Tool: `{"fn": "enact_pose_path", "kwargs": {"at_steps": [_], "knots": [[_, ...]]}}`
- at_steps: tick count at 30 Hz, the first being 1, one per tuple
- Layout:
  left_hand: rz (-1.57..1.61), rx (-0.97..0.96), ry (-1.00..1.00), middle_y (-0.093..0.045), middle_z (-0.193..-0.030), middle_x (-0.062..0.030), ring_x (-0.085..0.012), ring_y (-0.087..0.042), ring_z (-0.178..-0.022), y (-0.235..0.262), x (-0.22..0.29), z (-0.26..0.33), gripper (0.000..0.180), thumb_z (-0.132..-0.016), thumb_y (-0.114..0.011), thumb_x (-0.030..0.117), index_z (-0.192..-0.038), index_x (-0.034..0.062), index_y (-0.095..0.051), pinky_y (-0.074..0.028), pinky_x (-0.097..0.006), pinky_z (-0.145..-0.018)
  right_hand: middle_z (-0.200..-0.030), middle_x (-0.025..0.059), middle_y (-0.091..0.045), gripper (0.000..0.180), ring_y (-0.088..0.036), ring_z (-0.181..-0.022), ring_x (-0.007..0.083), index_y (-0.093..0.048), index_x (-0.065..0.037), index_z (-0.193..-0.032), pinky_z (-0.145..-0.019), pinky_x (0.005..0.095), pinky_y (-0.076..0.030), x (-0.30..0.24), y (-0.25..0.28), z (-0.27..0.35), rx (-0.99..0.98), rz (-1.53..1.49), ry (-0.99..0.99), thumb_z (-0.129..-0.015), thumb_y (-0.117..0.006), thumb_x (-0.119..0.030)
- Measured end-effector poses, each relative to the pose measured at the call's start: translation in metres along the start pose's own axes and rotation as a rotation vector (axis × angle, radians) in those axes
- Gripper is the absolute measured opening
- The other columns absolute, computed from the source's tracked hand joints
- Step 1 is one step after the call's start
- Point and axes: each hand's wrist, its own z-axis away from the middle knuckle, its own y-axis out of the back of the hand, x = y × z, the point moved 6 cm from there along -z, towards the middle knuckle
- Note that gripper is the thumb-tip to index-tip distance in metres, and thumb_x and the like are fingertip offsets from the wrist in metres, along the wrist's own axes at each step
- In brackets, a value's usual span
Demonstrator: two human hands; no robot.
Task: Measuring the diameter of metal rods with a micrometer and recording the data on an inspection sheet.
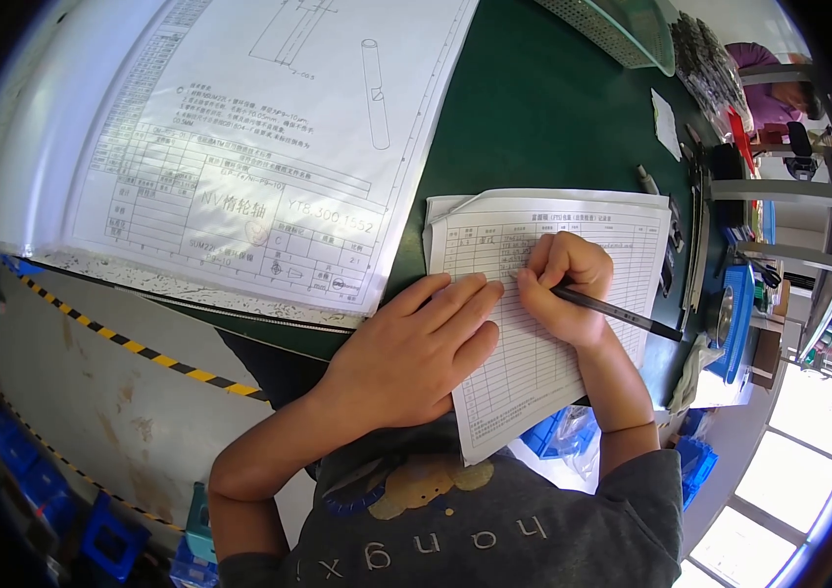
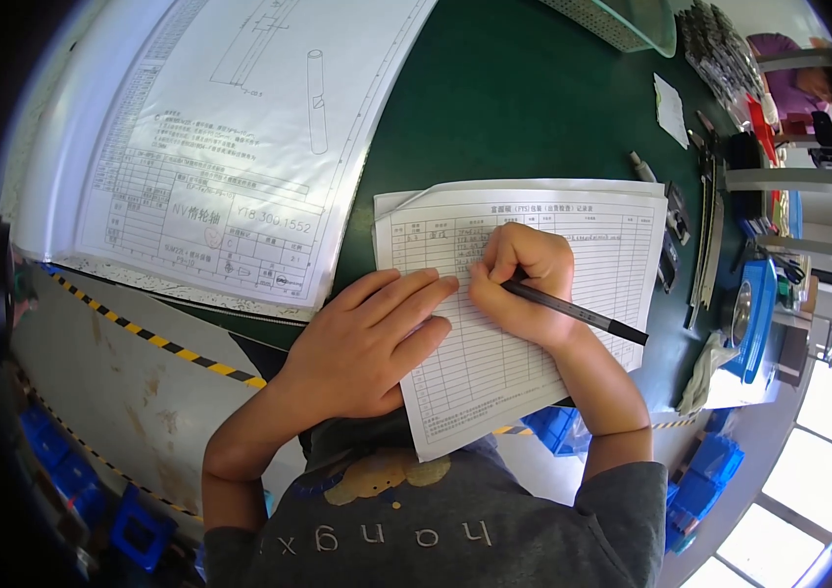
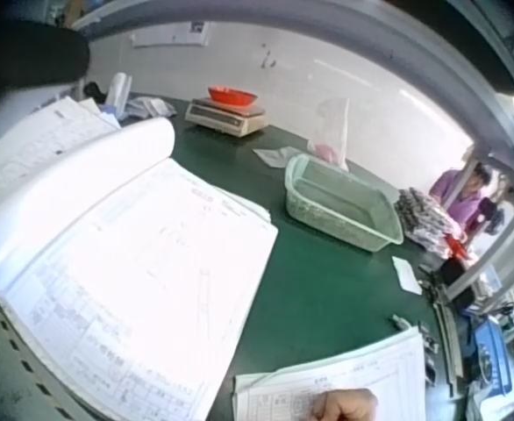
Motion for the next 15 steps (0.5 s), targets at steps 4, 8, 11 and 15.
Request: {"fn": "enact_pose_path", "kwargs": {"at_steps": [4, 8, 11, 15], "knots": [[0.004, -0.001, 0.004, -0.051, -0.127, -0.0163, -0.0292, -0.049, -0.119, 0.0002, 0.0002, 0.0002, 0.035, -0.074, -0.062, 0.026, -0.100, 0.0023, -0.058, -0.039, -0.042, -0.097, -0.059, 0.0008, -0.049, 0.031, -0.039, -0.050, 0.0059, -0.038, -0.008, -0.060, -0.045, 0.0220, -0.030, -0.0008, -0.0005, 0.0013, -0.001, 0.006, -0.018, -0.069, -0.063, 0.006], [0.000, -0.007, 0.006, -0.051, -0.127, -0.0163, -0.0292, -0.049, -0.119, -0.0005, 0.0000, -0.0003, 0.035, -0.074, -0.062, 0.025, -0.100, 0.0022, -0.058, -0.039, -0.042, -0.098, -0.059, 0.0006, -0.049, 0.031, -0.039, -0.051, 0.0061, -0.038, -0.008, -0.061, -0.045, 0.0218, -0.030, -0.0006, 0.0000, 0.0022, 0.026, -0.017, -0.018, -0.069, -0.063, 0.007], [0.001, -0.007, 0.007, -0.051, -0.128, -0.0163, -0.0291, -0.049, -0.119, -0.0002, -0.0001, -0.0003, 0.035, -0.073, -0.062, 0.025, -0.100, 0.0020, -0.058, -0.038, -0.042, -0.098, -0.060, 0.0005, -0.049, 0.031, -0.039, -0.052, 0.0061, -0.038, -0.008, -0.061, -0.046, 0.0219, -0.031, -0.0004, 0.0009, 0.0021, 0.013, -0.009, -0.011, -0.069, -0.063, 0.007], [0.024, -0.009, 0.007, -0.050, -0.127, -0.0162, -0.0291, -0.049, -0.119, 0.0001, 0.0007, 0.0000, 0.035, -0.073, -0.062, 0.024, -0.099, 0.0018, -0.058, -0.038, -0.042, -0.098, -0.062, 0.0012, -0.050, 0.030, -0.041, -0.054, 0.0064, -0.038, -0.009, -0.063, -0.048, 0.0219, -0.032, 0.0032, 0.0051, 0.0033, 0.057, -0.116, -0.049, -0.071, -0.062, 0.008]]}}
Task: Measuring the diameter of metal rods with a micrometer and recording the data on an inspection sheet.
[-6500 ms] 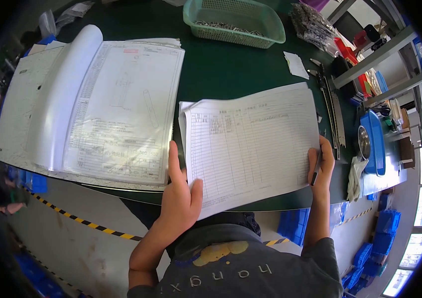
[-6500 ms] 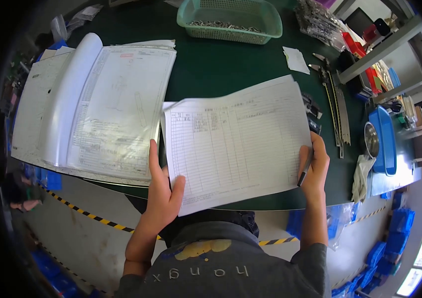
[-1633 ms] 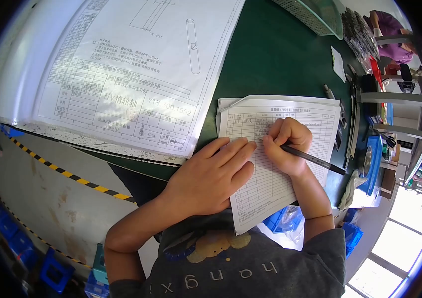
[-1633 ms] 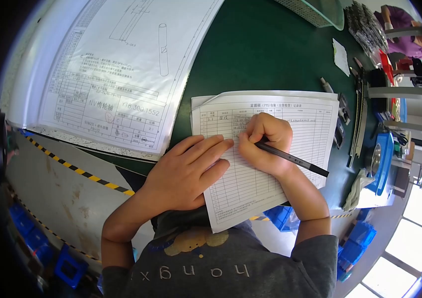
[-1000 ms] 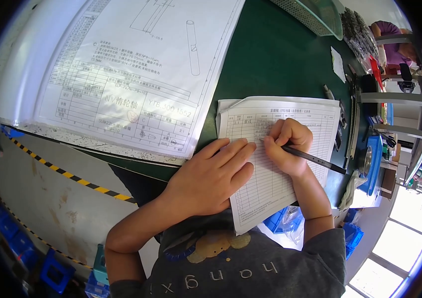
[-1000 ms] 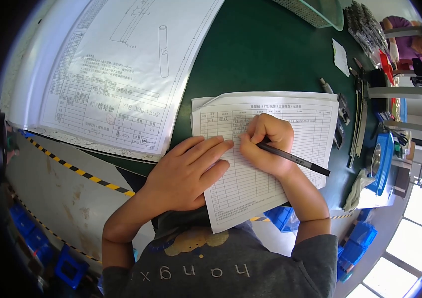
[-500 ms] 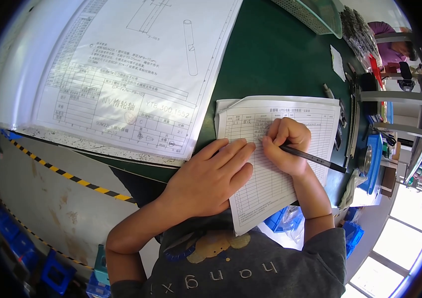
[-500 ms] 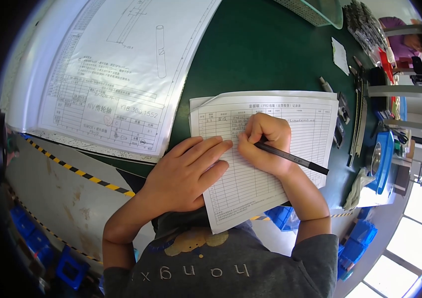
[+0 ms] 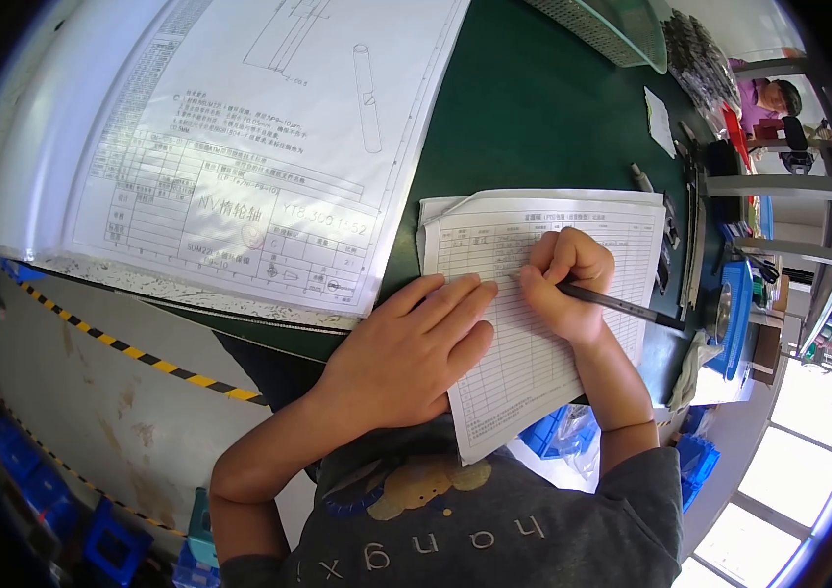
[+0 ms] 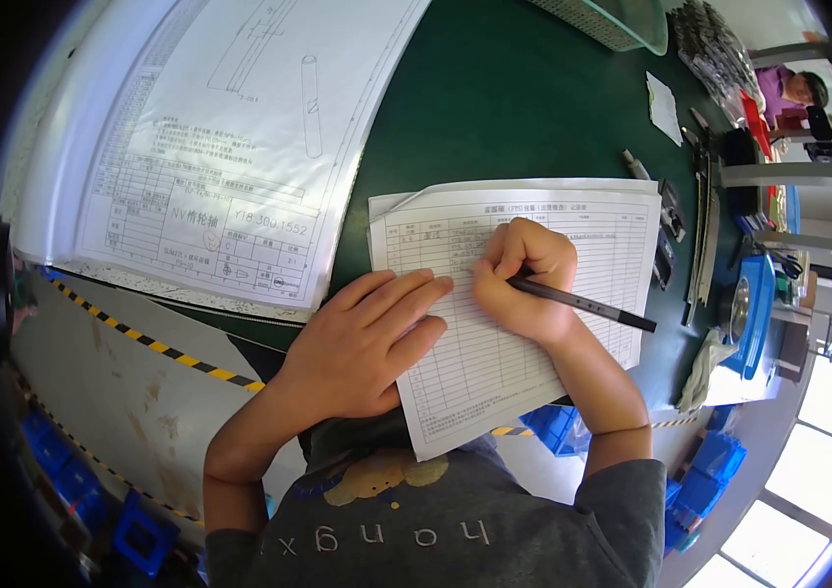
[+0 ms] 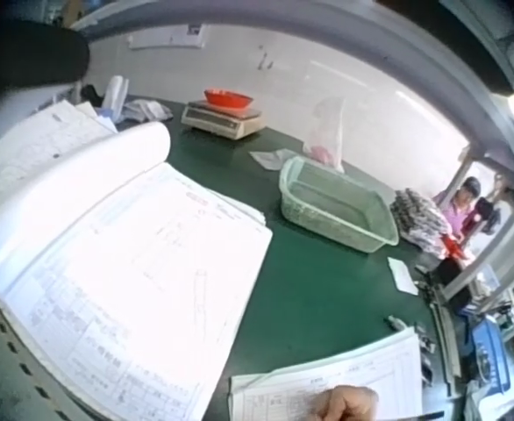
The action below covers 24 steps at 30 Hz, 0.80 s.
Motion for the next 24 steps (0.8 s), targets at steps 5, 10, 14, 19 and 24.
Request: {"fn": "enact_pose_path", "kwargs": {"at_steps": [5, 10, 14, 19, 24], "knots": [[0.011, 0.022, 0.004, -0.051, -0.127, -0.0157, -0.0292, -0.049, -0.119, 0.002, -0.001, -0.001, 0.033, -0.073, -0.062, 0.022, -0.098, 0.0016, -0.058, -0.039, -0.041, -0.097, -0.064, 0.0041, -0.051, 0.019, -0.044, -0.054, 0.0073, -0.041, -0.006, -0.072, -0.048, 0.0212, -0.035, 0.004, 0.007, 0.010, 0.132, -0.183, -0.061, -0.082, -0.057, 0.000], [-0.004, 0.026, 0.001, -0.050, -0.128, -0.0153, -0.0286, -0.049, -0.118, 0.003, 0.000, -0.001, 0.033, -0.072, -0.062, 0.022, -0.098, 0.0020, -0.058, -0.039, -0.040, -0.097, -0.061, 0.0052, -0.054, 0.024, -0.043, -0.046, 0.0058, -0.052, 0.000, -0.083, -0.041, 0.0204, -0.032, -0.007, 0.011, 0.013, 0.011, -0.138, -0.009, -0.093, -0.042, -0.019], [0.000, -0.009, 0.015, -0.050, -0.129, -0.0149, -0.0285, -0.049, -0.119, 0.003, 0.000, -0.001, 0.033, -0.072, -0.063, 0.022, -0.098, 0.0028, -0.058, -0.039, -0.040, -0.097, -0.059, 0.0019, -0.055, 0.020, -0.042, -0.045, 0.0035, -0.056, 0.001, -0.090, -0.041, 0.0194, -0.031, -0.006, 0.012, 0.015, 0.067, -0.085, -0.127, -0.093, -0.046, -0.017], [-0.001, -0.047, 0.036, -0.050, -0.131, -0.0134, -0.0291, -0.048, -0.121, 0.001, -0.001, -0.003, 0.035, -0.069, -0.064, 0.022, -0.099, 0.0048, -0.059, -0.038, -0.043, -0.098, -0.066, -0.0032, -0.047, 0.019, -0.038, -0.055, 0.0020, -0.047, -0.006, -0.074, -0.048, 0.0190, -0.031, 0.002, 0.005, 0.008, -0.005, 0.016, -0.074, -0.074, -0.064, 0.004], [-0.009, -0.066, 0.041, -0.049, -0.132, -0.0124, -0.0284, -0.048, -0.121, 0.000, 0.000, -0.004, 0.038, -0.063, -0.066, 0.017, -0.099, 0.0057, -0.059, -0.039, -0.043, -0.099, -0.062, 0.0000, -0.050, 0.027, -0.041, -0.053, 0.0052, -0.043, -0.007, -0.063, -0.048, 0.0211, -0.034, 0.001, 0.007, 0.008, 0.013, 0.031, -0.048, -0.072, -0.066, 0.003]]}}
